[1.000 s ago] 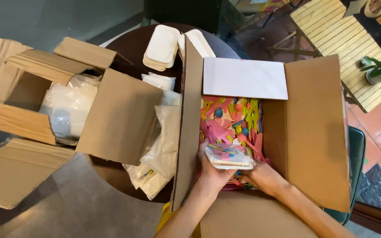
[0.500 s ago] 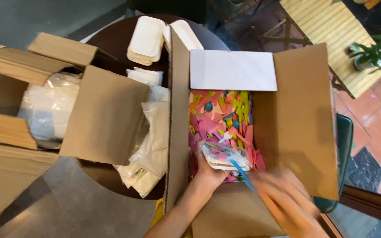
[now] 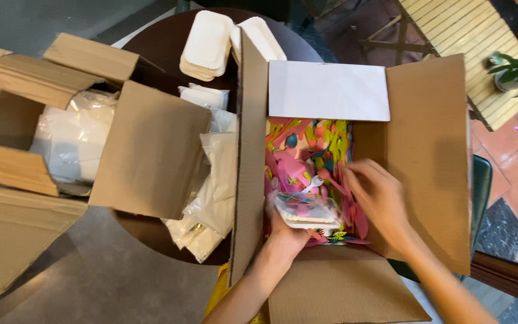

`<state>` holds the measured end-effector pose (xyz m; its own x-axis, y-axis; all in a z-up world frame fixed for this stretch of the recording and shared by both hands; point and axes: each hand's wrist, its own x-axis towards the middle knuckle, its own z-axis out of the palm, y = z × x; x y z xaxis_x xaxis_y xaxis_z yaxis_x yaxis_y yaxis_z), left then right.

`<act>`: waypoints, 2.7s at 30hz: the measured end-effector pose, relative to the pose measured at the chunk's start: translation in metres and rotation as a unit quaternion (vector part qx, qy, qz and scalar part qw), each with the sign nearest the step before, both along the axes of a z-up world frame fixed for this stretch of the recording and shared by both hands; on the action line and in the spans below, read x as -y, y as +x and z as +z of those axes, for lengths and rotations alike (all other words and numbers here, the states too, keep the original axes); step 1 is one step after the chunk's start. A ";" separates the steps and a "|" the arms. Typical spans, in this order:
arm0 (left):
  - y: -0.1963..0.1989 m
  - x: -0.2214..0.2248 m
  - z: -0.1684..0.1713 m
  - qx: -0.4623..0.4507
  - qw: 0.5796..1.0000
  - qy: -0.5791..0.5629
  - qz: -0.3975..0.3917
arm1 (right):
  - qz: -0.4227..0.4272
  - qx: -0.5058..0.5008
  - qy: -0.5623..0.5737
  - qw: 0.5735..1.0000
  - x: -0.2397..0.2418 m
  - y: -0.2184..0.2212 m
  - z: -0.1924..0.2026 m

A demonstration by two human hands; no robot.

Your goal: The person puts colorful plastic utensils and small white containers into cardboard boxes, placing some items into plastic bags and arranging them inside the boxes by hand.

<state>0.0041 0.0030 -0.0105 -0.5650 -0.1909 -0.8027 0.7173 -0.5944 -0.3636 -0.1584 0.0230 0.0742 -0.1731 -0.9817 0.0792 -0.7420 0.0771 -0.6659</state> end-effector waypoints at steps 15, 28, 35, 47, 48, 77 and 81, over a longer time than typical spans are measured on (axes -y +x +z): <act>0.001 -0.004 -0.025 -0.037 0.998 0.024 0.044 | -0.162 0.147 0.026 0.975 -0.010 0.012 0.015; 0.005 -0.009 -0.010 0.008 0.996 -0.045 -0.080 | 0.061 0.112 -0.080 0.989 -0.052 0.060 0.046; 0.005 -0.014 -0.027 -0.025 0.997 -0.059 -0.033 | 0.096 0.038 -0.029 0.994 -0.054 0.054 0.056; 0.006 -0.013 -0.018 -0.020 1.000 0.013 -0.005 | 0.038 -0.041 0.340 0.939 0.026 -0.017 -0.145; 0.007 -0.012 -0.016 -0.018 1.000 0.017 -0.003 | 0.034 -0.053 0.353 0.934 0.024 -0.022 -0.171; 0.010 -0.020 -0.042 -0.059 0.997 -0.037 -0.020 | -0.120 0.187 0.177 0.959 0.004 0.008 -0.085; 0.010 -0.022 -0.045 -0.095 0.994 -0.054 -0.008 | -0.223 0.136 -0.077 0.962 -0.045 0.008 0.036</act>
